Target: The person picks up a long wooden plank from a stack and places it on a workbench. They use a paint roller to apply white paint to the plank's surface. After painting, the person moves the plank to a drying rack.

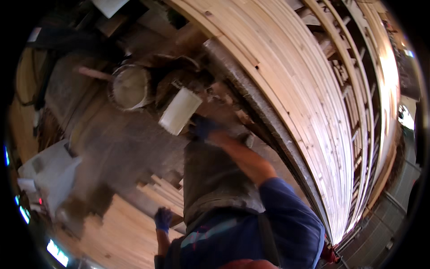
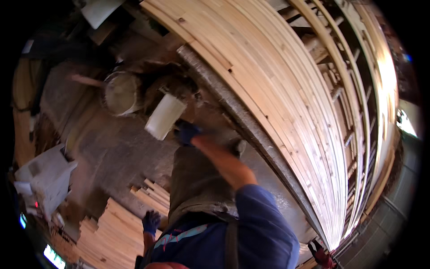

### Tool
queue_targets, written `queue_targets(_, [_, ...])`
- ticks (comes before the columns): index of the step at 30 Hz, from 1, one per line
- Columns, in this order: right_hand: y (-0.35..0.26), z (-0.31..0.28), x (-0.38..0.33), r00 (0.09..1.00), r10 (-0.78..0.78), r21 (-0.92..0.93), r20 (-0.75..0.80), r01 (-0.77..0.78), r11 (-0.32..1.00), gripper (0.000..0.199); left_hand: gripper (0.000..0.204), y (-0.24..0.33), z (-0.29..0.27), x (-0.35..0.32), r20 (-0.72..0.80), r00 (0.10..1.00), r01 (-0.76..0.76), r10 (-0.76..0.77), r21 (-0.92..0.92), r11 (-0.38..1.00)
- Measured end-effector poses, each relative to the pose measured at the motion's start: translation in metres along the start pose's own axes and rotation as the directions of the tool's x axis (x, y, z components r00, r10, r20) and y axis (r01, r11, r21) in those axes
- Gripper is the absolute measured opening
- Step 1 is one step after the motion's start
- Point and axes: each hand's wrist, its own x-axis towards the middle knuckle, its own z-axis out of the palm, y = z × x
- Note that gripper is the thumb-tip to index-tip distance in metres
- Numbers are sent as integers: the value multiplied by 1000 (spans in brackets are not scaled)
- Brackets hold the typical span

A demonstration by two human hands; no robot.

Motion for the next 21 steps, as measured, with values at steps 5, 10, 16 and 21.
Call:
queue_targets(5, [-59,-31,3,972,234,70,-8,-233,970,33,46,-77,-25,-19,114,993,21,-12,-77,997])
queue_targets(10, [-95,-69,-56,964,-117,-70,-240,103,992,22,44,-23,61,27,159,987,-30,1,184,983])
queue_targets(16, [-183,-302,-237,912,-186,28,-366,210,977,31,41,63,169,44,616,778,-307,120,208,929])
queue_targets(21, [-108,-397,-410,816,62,36,-575,-50,998,32,37,61,315,16,453,891,-340,42,602,722])
